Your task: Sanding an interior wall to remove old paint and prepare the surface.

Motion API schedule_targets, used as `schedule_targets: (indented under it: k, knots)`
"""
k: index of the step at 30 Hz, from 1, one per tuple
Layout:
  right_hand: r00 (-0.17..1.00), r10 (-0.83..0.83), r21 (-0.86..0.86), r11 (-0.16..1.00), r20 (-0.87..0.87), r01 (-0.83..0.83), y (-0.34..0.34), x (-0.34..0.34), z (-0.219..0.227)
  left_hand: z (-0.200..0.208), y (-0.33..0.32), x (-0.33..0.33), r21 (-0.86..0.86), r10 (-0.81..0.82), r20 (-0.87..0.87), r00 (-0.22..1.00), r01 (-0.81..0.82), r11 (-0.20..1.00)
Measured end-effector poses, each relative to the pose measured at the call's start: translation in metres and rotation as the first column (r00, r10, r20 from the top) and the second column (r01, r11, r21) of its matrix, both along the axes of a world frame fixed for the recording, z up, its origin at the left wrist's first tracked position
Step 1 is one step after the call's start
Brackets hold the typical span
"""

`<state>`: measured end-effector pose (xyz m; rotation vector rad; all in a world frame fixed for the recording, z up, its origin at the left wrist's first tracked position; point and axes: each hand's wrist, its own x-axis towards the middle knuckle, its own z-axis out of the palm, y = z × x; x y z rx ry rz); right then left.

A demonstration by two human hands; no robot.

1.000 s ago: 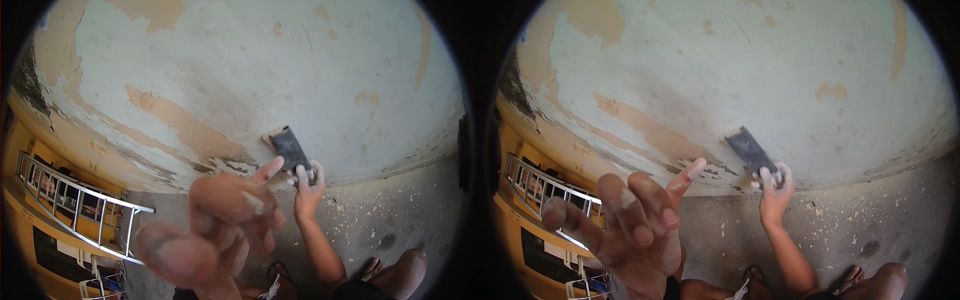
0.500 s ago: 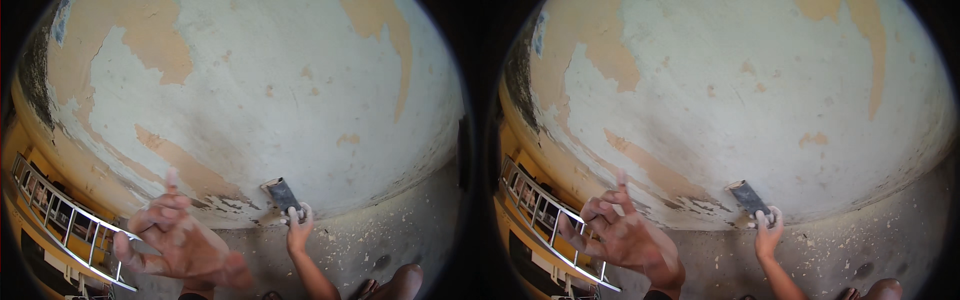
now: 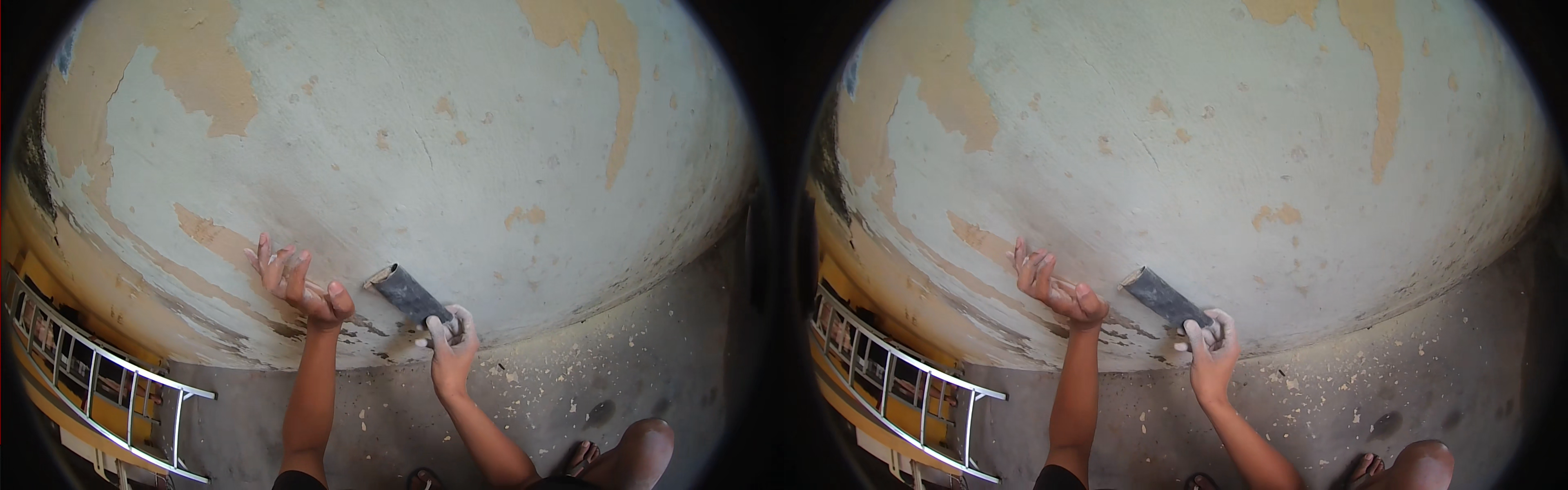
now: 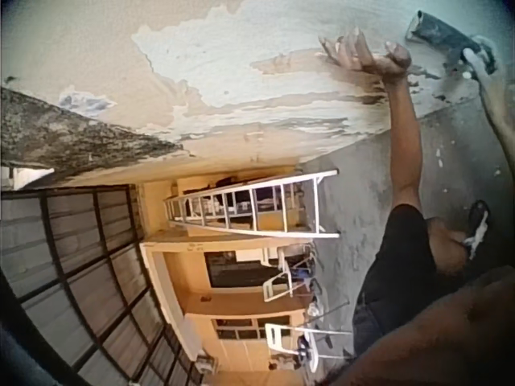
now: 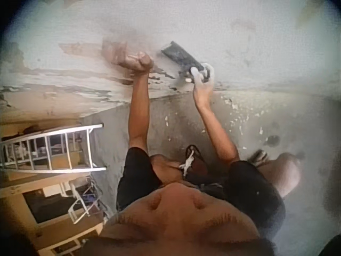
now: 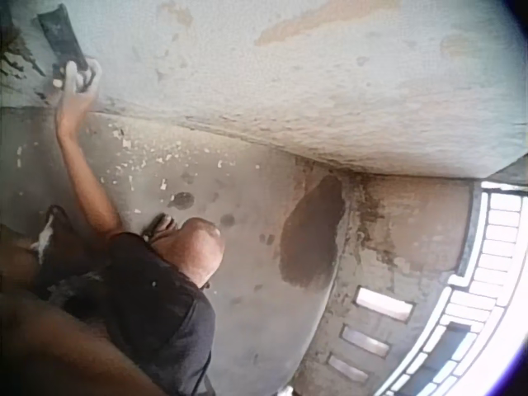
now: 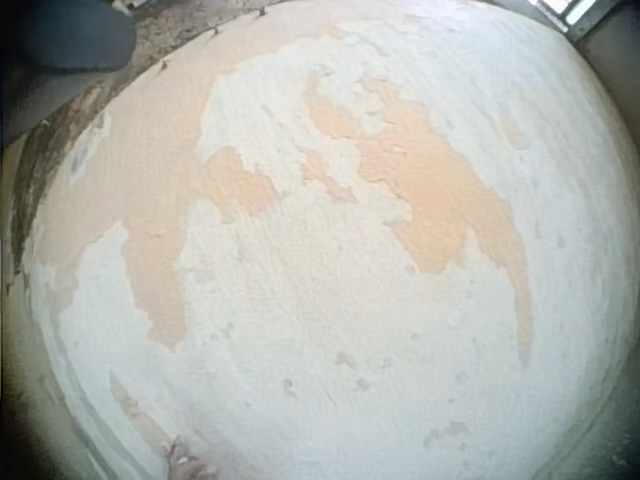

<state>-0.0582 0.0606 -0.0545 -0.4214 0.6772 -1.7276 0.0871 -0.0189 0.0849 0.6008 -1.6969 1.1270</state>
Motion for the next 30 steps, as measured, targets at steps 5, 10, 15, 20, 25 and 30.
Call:
schedule_targets:
  k: [5,10,15,20,25,30]
  knots:
    - [0.999,-0.03,0.152,0.988,0.027,0.025,0.013,-0.001,-0.046,-0.007,-0.008,-0.004,0.001,0.005,-0.033,0.999,-0.005,1.0]
    - [1.0,-0.002,0.128,0.992,0.006,0.001,0.01,-0.006,-0.056,-0.004,-0.007,-0.005,0.005,0.048,-0.024,0.999,-0.048,0.999]
    - [0.999,0.023,0.122,0.992,0.022,-0.026,0.015,-0.005,-0.066,-0.008,-0.009,-0.006,-0.005,0.098,0.007,0.995,-0.098,0.995]
    - [1.0,0.013,0.152,0.988,-0.025,-0.009,0.011,-0.003,-0.073,-0.006,-0.009,-0.006,0.006,0.078,-0.011,0.997,-0.078,0.997]
    - [0.999,0.037,0.113,0.993,0.012,-0.038,0.009,-0.005,-0.067,-0.009,-0.012,-0.007,-0.008,0.093,0.008,0.996,-0.093,0.996]
    - [0.999,0.03,0.221,0.975,0.028,-0.035,0.018,-0.001,-0.071,-0.007,-0.005,-0.006,0.032,0.129,0.036,0.991,-0.13,0.991]
